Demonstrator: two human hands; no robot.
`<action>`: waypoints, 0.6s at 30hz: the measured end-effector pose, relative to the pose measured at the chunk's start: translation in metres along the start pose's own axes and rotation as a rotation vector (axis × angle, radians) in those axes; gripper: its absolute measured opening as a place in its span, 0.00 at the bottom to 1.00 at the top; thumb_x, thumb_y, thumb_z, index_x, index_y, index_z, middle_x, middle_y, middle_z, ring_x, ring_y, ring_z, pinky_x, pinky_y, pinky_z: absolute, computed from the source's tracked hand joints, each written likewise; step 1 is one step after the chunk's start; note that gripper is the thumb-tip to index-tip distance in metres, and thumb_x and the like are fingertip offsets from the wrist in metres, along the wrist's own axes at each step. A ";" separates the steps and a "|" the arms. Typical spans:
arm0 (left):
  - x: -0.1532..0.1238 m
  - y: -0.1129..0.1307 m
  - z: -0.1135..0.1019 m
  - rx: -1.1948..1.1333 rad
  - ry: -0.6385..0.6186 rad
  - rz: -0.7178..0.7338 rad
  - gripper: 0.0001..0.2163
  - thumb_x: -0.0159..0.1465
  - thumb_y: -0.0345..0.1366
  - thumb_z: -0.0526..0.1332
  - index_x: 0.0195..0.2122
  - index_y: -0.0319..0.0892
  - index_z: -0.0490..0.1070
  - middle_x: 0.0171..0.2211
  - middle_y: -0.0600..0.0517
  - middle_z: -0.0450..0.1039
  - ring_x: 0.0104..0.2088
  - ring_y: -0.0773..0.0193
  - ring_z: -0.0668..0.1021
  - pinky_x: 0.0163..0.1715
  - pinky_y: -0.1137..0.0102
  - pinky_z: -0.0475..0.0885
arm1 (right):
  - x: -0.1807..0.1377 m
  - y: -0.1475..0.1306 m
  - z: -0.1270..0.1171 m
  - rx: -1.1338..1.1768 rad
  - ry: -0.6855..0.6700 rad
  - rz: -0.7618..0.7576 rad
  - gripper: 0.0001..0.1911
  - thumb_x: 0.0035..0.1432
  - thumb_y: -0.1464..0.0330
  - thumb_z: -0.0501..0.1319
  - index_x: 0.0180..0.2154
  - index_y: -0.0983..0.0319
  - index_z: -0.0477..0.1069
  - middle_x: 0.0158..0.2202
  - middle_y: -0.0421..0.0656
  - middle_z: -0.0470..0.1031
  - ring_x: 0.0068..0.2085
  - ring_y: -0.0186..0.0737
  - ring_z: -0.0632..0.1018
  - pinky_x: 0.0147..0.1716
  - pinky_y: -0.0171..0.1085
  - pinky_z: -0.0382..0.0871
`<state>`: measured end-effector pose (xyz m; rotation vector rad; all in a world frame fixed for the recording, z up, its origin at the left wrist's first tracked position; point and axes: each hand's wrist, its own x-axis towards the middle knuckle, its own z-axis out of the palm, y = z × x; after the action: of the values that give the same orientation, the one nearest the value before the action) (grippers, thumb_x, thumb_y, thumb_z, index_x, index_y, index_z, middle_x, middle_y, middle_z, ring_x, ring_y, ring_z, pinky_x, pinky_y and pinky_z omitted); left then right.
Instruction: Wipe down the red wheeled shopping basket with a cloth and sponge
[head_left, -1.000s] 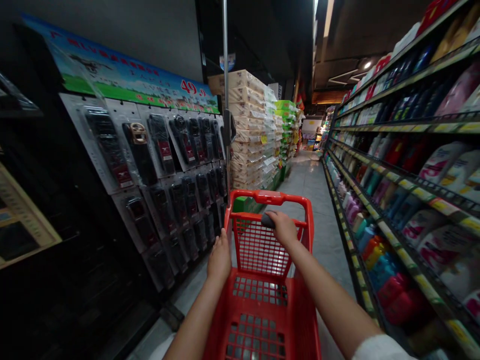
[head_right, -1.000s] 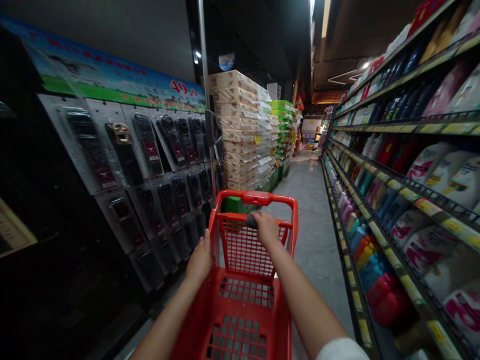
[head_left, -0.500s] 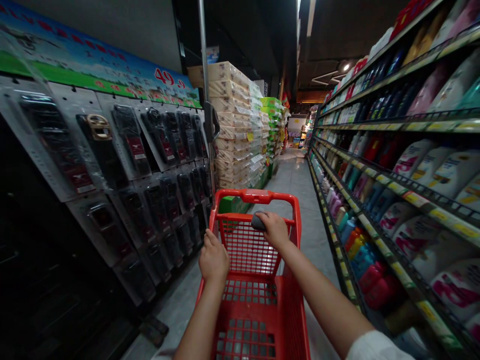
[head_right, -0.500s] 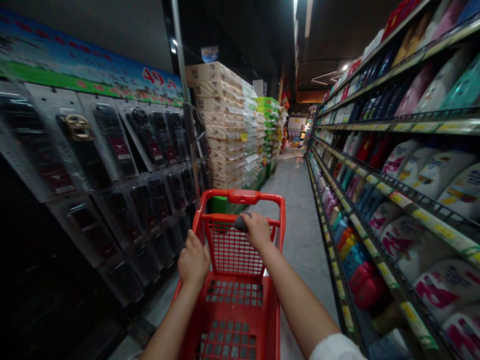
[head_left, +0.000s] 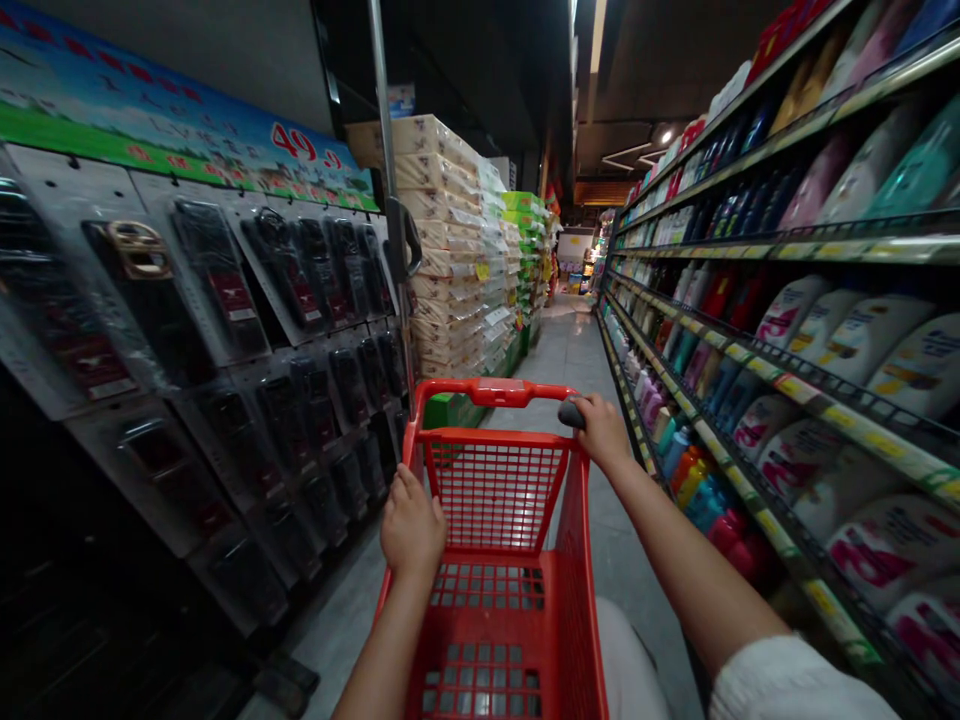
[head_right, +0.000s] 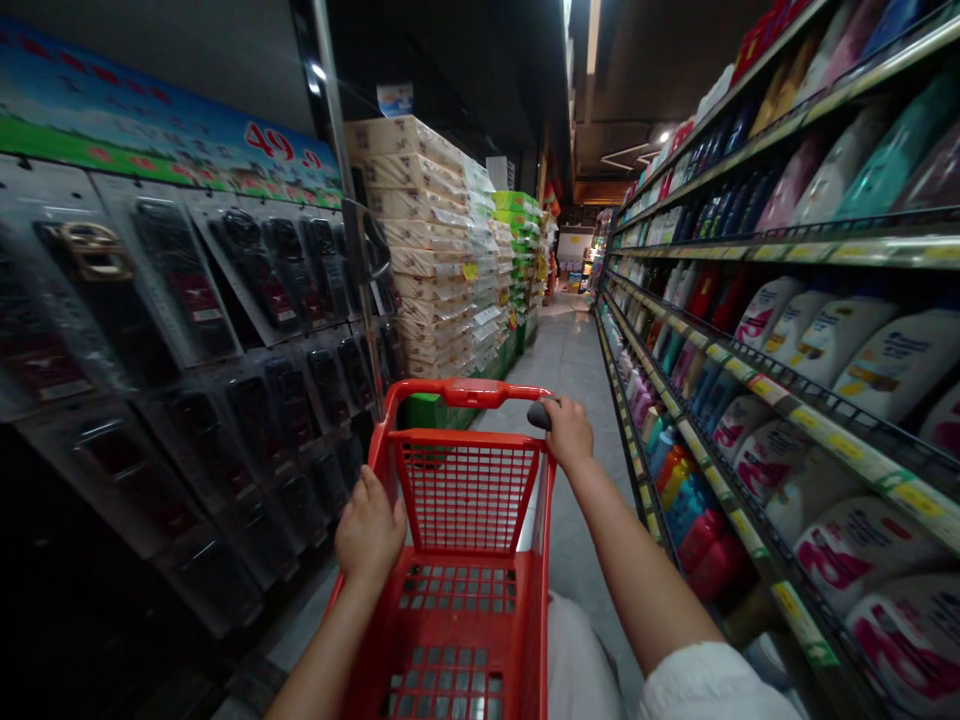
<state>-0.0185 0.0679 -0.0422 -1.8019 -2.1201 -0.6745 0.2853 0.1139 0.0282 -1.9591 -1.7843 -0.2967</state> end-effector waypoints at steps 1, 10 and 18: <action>0.000 -0.001 -0.001 -0.005 -0.001 -0.002 0.31 0.65 0.35 0.53 0.65 0.19 0.51 0.59 0.29 0.65 0.53 0.49 0.73 0.50 0.62 0.71 | -0.008 0.002 0.003 0.008 -0.008 -0.012 0.31 0.53 0.78 0.57 0.58 0.56 0.66 0.56 0.47 0.68 0.51 0.45 0.69 0.49 0.39 0.65; 0.002 -0.008 0.000 -0.092 -0.015 -0.030 0.30 0.66 0.37 0.53 0.66 0.23 0.53 0.58 0.33 0.68 0.48 0.50 0.77 0.46 0.61 0.74 | 0.012 0.004 0.003 -0.016 0.003 0.098 0.23 0.58 0.72 0.57 0.56 0.54 0.67 0.50 0.46 0.72 0.48 0.45 0.73 0.41 0.37 0.65; -0.001 -0.010 0.010 -0.104 0.019 -0.031 0.29 0.67 0.39 0.52 0.65 0.26 0.55 0.61 0.33 0.64 0.52 0.50 0.76 0.48 0.63 0.72 | 0.070 -0.059 0.025 -0.003 0.007 0.162 0.24 0.62 0.70 0.54 0.59 0.52 0.63 0.52 0.47 0.74 0.53 0.48 0.74 0.54 0.53 0.58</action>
<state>-0.0272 0.0705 -0.0527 -1.8104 -2.1419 -0.8209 0.2331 0.1900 0.0499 -2.0872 -1.6100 -0.2515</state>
